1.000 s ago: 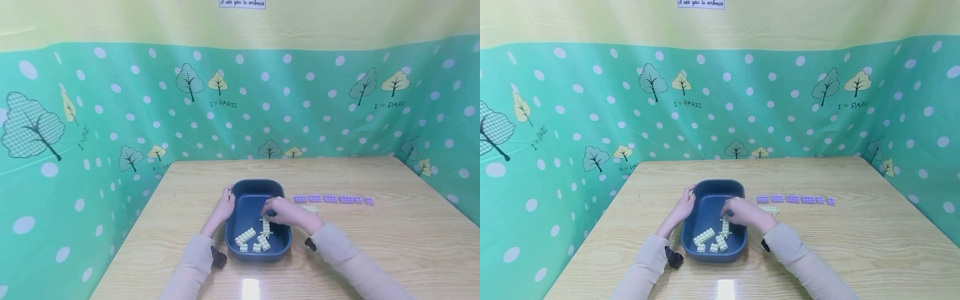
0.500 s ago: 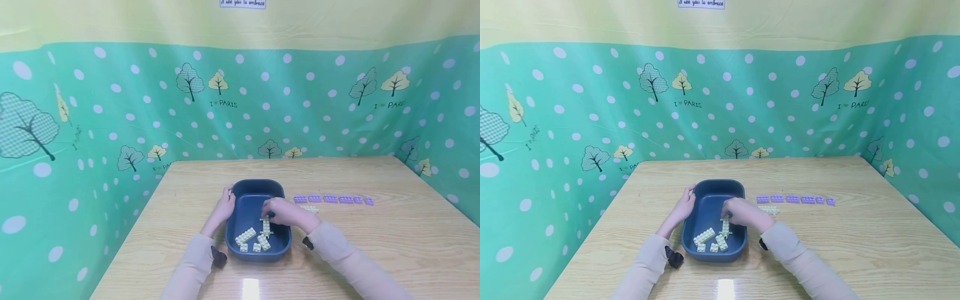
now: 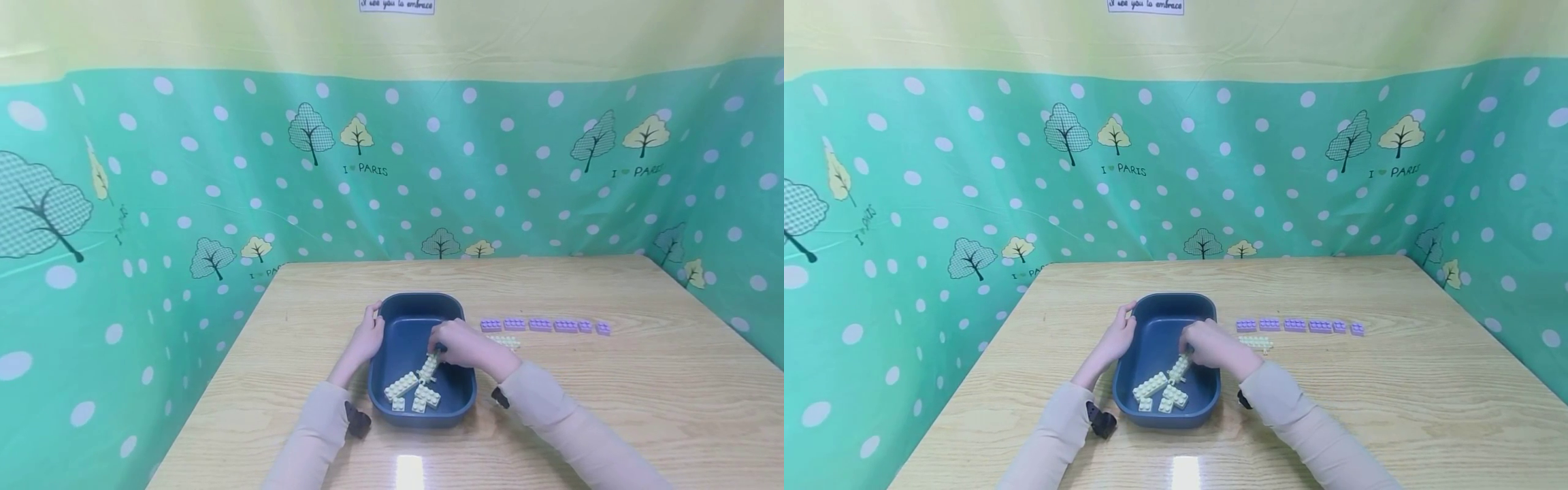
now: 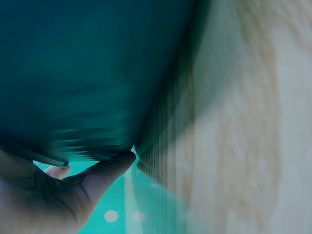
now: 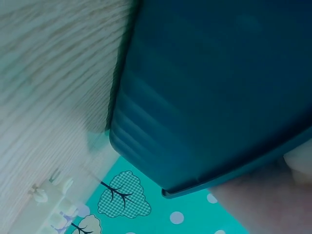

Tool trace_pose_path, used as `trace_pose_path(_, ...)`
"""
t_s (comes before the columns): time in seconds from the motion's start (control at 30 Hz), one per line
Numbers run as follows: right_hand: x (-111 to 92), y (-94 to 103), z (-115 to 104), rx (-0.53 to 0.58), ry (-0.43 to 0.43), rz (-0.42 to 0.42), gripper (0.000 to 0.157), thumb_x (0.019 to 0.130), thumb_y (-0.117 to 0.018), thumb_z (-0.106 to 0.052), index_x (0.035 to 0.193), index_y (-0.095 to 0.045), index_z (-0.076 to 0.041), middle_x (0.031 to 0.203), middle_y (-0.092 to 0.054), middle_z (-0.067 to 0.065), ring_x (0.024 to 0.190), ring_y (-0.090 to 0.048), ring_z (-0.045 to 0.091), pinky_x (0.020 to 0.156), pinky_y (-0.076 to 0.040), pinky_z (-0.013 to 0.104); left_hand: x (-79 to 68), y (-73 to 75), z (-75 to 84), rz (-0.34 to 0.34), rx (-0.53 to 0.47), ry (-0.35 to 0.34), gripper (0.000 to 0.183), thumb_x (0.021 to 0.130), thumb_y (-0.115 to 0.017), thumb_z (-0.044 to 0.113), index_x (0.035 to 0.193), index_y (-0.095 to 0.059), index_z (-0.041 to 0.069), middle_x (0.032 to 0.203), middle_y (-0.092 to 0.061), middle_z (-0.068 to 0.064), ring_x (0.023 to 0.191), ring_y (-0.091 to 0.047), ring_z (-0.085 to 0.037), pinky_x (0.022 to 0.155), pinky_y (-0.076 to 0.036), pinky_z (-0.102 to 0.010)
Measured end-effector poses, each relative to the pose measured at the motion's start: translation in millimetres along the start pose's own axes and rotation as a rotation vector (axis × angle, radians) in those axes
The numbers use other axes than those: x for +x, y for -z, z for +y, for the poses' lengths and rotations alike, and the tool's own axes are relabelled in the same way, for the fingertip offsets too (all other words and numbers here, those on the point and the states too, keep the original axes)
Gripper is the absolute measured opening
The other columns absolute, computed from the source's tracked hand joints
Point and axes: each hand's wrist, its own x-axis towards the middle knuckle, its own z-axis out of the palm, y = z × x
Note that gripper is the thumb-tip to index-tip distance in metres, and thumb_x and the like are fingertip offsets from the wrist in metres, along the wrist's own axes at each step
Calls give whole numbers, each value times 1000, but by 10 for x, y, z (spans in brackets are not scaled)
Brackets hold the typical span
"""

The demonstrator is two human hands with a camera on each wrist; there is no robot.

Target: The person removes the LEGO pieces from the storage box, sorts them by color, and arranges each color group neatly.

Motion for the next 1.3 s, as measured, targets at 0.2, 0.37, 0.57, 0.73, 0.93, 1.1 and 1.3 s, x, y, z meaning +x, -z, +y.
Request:
trace_pose_path(0.2, 4, -10, -13, -23, -60, 30, 8, 77, -74, -15, 85, -74, -14, 84, -69, -3, 85, -62, 16, 74, -39, 34, 3, -2, -9, 2, 11, -4, 43, 100, -29, 16, 142, -31, 5, 110, -62, -26, 67, -53, -21, 59, -43, -29)
trace_pose_path(0.37, 8, -28, -18, -23, -94, 15, 9, 76, -75, -18, 85, -73, -16, 83, -69, -5, 83, -61, 13, 74, -38, 33, 2, -7, -11, 0, 6, -6, 43, 100, -30, 16, 141, -31, 5, 120, -59, -27, 78, -58, -27, 62, -46, -32)
trace_pose_path(0.57, 6, -36, -25, -20, -121, -13, 14, 76, -76, -23, 88, -73, -17, 86, -69, -5, 84, -60, 12, 80, -40, 34, 8, -15, -13, 5, 12, 1, 43, 100, -30, 16, 141, -32, 5, 113, -61, -27, 74, -57, -27, 61, -45, -32)
trace_pose_path(0.73, -1, -35, -23, -8, -113, -2, 14, 76, -76, -21, 88, -73, -16, 86, -68, -4, 82, -60, 12, 80, -45, 34, 16, -18, -17, 12, 22, 8, 43, 100, -30, 18, 141, -32, 6, 108, -61, -26, 72, -55, -26, 61, -44, -32)
trace_pose_path(0.93, 1, -31, -38, 22, -103, -15, 13, 75, -76, -19, 87, -72, -15, 83, -66, -5, 77, -60, 9, 74, -51, 29, 23, -19, -26, 9, 28, 13, 43, 100, -30, 19, 142, -31, 7, 113, -62, -25, 77, -58, -27, 63, -46, -33)
trace_pose_path(1.1, 12, -58, -45, 28, -108, -20, 14, 76, -76, -23, 88, -72, -17, 83, -65, -7, 76, -58, 8, 74, -49, 29, 27, -19, -29, 7, 27, 14, 43, 100, -30, 19, 142, -31, 7, 109, -63, -25, 72, -56, -26, 60, -44, -31)
trace_pose_path(1.3, 10, -88, -51, 13, -102, 0, 15, 76, -76, -25, 88, -72, -17, 84, -66, -7, 79, -58, 11, 80, -44, 34, 23, -13, -15, 5, 19, 16, 44, 101, -29, 20, 143, -31, 7, 107, -63, -23, 68, -54, -23, 58, -43, -30)
